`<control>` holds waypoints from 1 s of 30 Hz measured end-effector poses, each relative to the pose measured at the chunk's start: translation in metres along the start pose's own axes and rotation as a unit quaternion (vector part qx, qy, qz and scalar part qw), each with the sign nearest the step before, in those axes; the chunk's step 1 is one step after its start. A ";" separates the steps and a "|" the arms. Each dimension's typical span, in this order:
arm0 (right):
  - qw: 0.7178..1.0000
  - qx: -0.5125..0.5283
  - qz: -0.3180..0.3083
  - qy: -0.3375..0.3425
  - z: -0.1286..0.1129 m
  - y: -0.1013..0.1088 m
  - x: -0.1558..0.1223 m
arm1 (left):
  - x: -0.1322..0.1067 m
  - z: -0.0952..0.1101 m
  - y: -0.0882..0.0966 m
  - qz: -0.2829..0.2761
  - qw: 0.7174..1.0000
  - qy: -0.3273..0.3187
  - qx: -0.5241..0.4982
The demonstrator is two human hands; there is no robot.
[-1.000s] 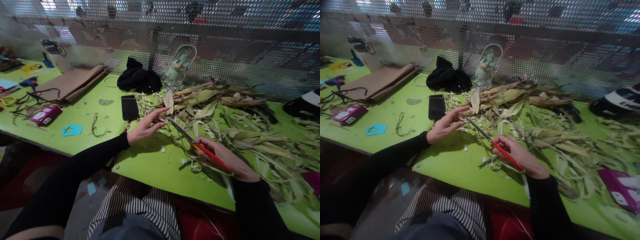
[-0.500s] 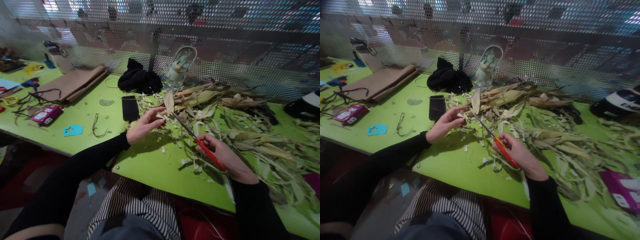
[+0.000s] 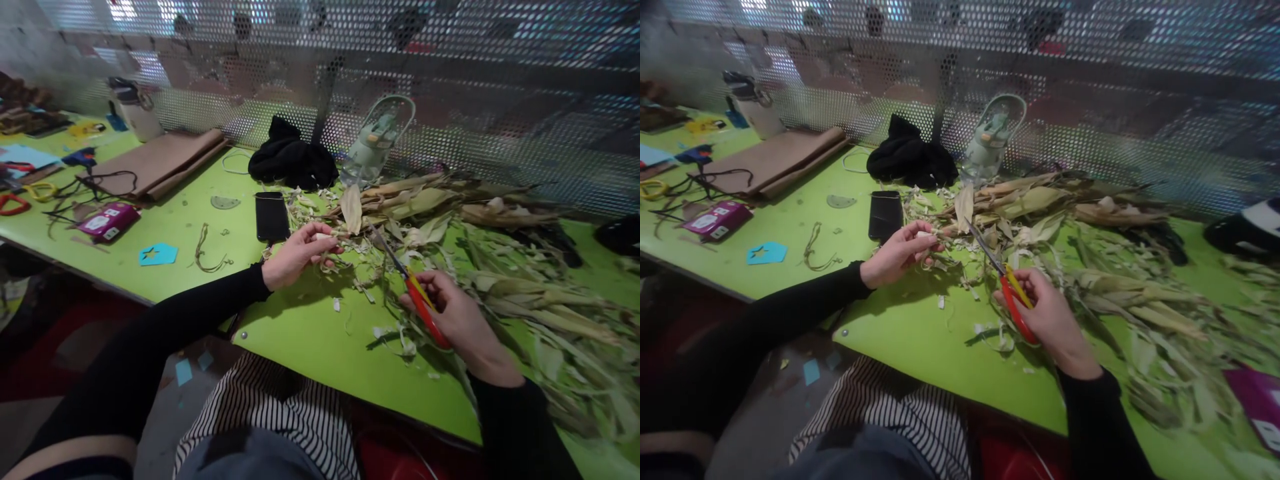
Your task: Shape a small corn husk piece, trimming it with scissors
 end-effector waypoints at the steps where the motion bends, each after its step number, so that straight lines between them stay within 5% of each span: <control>1: 1.000 0.019 -0.004 -0.014 -0.001 -0.001 -0.001 | 0.000 0.000 0.000 -0.002 1.000 -0.004 0.004; 6: 0.998 0.041 -0.012 -0.038 -0.010 -0.004 -0.004 | 0.002 0.001 0.001 -0.004 1.000 -0.011 0.023; 10: 0.996 -0.084 0.027 -0.034 -0.006 -0.004 0.000 | 0.004 -0.002 0.002 -0.005 1.000 -0.018 0.016; 14: 0.970 -0.195 0.119 0.083 -0.010 -0.004 -0.001 | 0.001 -0.006 0.001 -0.018 1.000 -0.010 0.016; 17: 0.957 -0.159 0.185 0.155 -0.027 -0.013 -0.011 | -0.005 -0.012 -0.005 -0.030 0.999 0.009 0.010; 20: 0.989 -0.049 0.033 0.135 -0.042 -0.035 -0.018 | -0.013 -0.018 -0.011 -0.047 0.998 0.029 0.019; 30: 0.976 -0.033 0.041 0.211 -0.047 -0.045 -0.023 | -0.027 -0.026 -0.016 -0.115 0.979 0.010 0.167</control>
Point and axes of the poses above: each hand's wrist, its own x-axis towards the middle knuckle, its own y-axis out of the back of the hand, z = x × y, the point moved 2 cm from there along x, towards the middle knuckle, and after that the axes turned 9 degrees about z, right-handed, at the moved point
